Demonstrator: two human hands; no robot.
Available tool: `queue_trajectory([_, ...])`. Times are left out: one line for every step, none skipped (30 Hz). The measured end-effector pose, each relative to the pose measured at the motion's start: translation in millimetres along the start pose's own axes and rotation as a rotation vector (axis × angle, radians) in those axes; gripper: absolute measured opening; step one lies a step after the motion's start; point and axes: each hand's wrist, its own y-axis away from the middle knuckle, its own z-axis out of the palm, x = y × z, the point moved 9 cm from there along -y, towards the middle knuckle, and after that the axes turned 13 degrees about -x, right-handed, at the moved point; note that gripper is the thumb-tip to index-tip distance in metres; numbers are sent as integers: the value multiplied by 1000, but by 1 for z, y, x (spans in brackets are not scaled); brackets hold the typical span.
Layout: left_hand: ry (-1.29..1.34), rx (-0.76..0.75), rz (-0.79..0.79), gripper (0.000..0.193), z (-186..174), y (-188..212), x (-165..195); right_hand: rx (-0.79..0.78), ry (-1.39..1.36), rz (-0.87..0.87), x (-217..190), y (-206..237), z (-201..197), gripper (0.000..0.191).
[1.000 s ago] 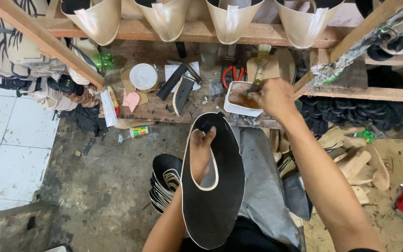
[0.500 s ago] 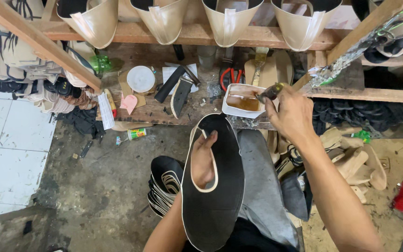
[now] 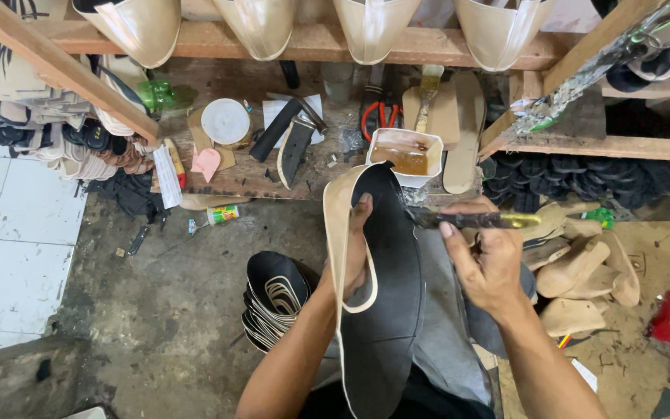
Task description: The person applies adhesive to the edges of black shoe uppers using a brush, then sets them aside. The person repeats this process on multiple uppers, dipping the brush into a container of glue between applications.
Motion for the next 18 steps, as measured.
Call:
queue_trajectory([0,-18,-4,28,2,0,2,27,1,-102,-7,0,-4,17])
queue_trajectory([2,-36,-14,29,6,1,3,54,3,-199,-15,1,-7,17])
queue_trajectory([7,-55,-31,30,9,3,3,78,7,-288,-21,4,-10,17])
queue_trajectory([-23,-40,-21,31,10,4,5,53,19,-266,-19,3,-8,17])
queue_trajectory([-56,-28,-4,32,10,5,8,32,29,-252,-18,3,-7,17])
queue_trajectory([-92,-15,19,33,9,5,12,12,37,-243,-17,2,-5,17])
queue_trajectory([-86,-13,-12,34,9,5,9,20,3,-214,-14,2,-6,16])
queue_trajectory([-79,-8,-42,35,8,6,5,25,-32,-187,-11,2,-7,15])
queue_trajectory([-73,-3,-73,35,6,6,2,30,-67,-158,-8,2,-7,13])
queue_trajectory([-92,13,-88,36,4,6,-1,28,-59,-168,-9,2,-7,13])
queue_trajectory([-111,29,-105,36,1,7,-4,25,-50,-176,-9,2,-6,13])
queue_trajectory([-132,44,-120,36,-1,7,-6,25,-41,-186,-11,2,-6,13])
queue_trajectory([-130,23,-70,37,0,7,-3,-8,-66,-115,-4,0,-3,14])
queue_trajectory([-128,0,-16,37,1,7,0,-40,-89,-47,2,-1,0,14])
queue_trajectory([-125,-21,38,38,2,6,3,-75,-111,21,9,-2,3,15])
queue_trajectory([-104,-27,45,39,1,6,3,-37,-62,-78,-1,-2,-1,15])
queue_trajectory([-83,-32,48,39,1,5,3,-1,-14,-172,-10,-1,-4,15])
queue_trajectory([-60,-39,52,40,1,4,3,34,36,-267,-19,1,-6,16])
